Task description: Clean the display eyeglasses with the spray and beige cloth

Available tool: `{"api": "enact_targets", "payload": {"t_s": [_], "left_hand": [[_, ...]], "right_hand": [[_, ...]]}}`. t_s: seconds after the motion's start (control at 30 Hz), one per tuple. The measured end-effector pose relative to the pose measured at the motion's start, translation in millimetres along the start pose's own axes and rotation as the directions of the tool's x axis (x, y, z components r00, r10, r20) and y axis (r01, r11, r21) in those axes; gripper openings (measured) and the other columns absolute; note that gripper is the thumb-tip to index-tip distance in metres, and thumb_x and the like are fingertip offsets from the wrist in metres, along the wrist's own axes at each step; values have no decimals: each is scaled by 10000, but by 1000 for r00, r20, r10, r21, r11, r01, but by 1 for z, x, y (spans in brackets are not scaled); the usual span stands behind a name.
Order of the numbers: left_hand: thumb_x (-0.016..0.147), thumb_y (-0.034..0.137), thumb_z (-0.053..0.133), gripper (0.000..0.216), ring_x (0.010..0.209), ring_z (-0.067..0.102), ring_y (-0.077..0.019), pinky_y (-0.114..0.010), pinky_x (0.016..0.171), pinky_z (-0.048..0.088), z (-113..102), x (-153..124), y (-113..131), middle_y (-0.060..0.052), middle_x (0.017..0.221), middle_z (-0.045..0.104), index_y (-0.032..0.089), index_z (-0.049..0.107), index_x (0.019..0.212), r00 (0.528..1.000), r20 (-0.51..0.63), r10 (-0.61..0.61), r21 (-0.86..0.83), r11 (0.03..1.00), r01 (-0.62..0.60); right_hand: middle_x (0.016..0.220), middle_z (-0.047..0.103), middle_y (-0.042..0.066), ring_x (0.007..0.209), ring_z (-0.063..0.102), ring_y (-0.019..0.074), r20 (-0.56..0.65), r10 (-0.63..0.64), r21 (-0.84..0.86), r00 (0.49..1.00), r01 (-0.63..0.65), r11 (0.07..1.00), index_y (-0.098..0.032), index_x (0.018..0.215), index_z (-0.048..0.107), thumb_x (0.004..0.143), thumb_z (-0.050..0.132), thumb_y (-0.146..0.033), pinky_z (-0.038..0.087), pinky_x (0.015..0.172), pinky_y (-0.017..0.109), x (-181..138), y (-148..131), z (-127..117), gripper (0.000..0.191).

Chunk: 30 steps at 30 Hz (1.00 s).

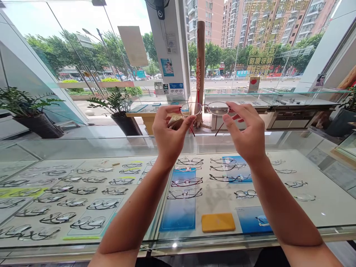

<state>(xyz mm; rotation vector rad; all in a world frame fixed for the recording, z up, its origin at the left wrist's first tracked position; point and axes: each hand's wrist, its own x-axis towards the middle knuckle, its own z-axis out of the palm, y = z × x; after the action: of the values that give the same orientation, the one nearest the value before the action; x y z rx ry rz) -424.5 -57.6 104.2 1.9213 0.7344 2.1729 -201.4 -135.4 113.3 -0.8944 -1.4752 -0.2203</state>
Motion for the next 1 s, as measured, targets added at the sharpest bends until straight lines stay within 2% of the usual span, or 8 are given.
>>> {"api": "enact_targets", "payload": {"t_s": [0.13, 0.33, 0.53, 0.63, 0.77, 0.83, 1.0], "left_hand": [[839, 430, 1000, 400, 785, 678, -151, -297, 596, 494, -1, -2, 4, -55, 1098, 774, 297, 770, 1137, 998, -12, 61, 56, 997, -60], [851, 418, 990, 396, 1024, 722, -226, -363, 818, 586, -1, -4, 12, -62, 1129, 780, 309, 781, 1170, 978, -83, 193, 204, 963, -173], [858, 390, 983, 405, 995, 704, -212, -340, 783, 570, 0, -3, 14, -62, 1157, 774, 297, 784, 1199, 961, -99, 258, 149, 959, -242], [844, 404, 995, 436, 1047, 723, -217, -322, 781, 581, 1, -3, 10, -60, 1181, 786, 299, 784, 1211, 971, -98, 218, 105, 973, -207], [880, 425, 963, 426, 758, 682, -131, -292, 624, 546, 8, -5, 1, -55, 1285, 802, 319, 783, 1251, 996, -71, 55, -52, 997, -58], [880, 419, 963, 427, 708, 668, -111, -279, 590, 533, 11, -6, -4, -53, 1306, 808, 328, 788, 1259, 998, -58, 7, -122, 992, -14], [867, 433, 974, 486, 1039, 778, -197, -262, 678, 583, 15, -7, -12, -75, 1347, 818, 342, 777, 1301, 999, -42, -17, -167, 986, 9]], "right_hand": [[1176, 768, 82, 1016, 717, 270, 21, 23, -20, 1000, -23, 1000, -329, 1347, 804, 1075, 704, -399, 632, 937, 516, -1, 1, 1, 298], [1216, 806, 82, 990, 744, 253, 22, -18, -56, 1000, 19, 998, -297, 1409, 781, 1083, 665, -374, 651, 878, 474, -1, 6, 4, 355], [1312, 820, 88, 985, 780, 266, 3, -31, -58, 1000, 31, 998, -319, 1467, 742, 1097, 659, -405, 678, 903, 516, -4, 9, 7, 389], [1322, 809, 91, 1030, 784, 275, -35, -84, -65, 996, 81, 995, -318, 1469, 734, 1108, 639, -415, 683, 938, 531, -4, 8, 9, 386], [1294, 793, 89, 1011, 778, 268, -82, -137, -108, 987, 128, 986, -325, 1460, 728, 1118, 617, -410, 696, 909, 516, -5, 3, 10, 370], [1274, 787, 91, 1042, 773, 276, -100, -160, -134, 982, 146, 980, -328, 1452, 729, 1119, 616, -397, 698, 873, 502, -6, 0, 11, 359], [1274, 778, 90, 1189, 751, 308, -112, -193, -135, 975, 178, 975, -347, 1438, 729, 1110, 632, -339, 696, 932, 525, -7, -4, 14, 341]]}}
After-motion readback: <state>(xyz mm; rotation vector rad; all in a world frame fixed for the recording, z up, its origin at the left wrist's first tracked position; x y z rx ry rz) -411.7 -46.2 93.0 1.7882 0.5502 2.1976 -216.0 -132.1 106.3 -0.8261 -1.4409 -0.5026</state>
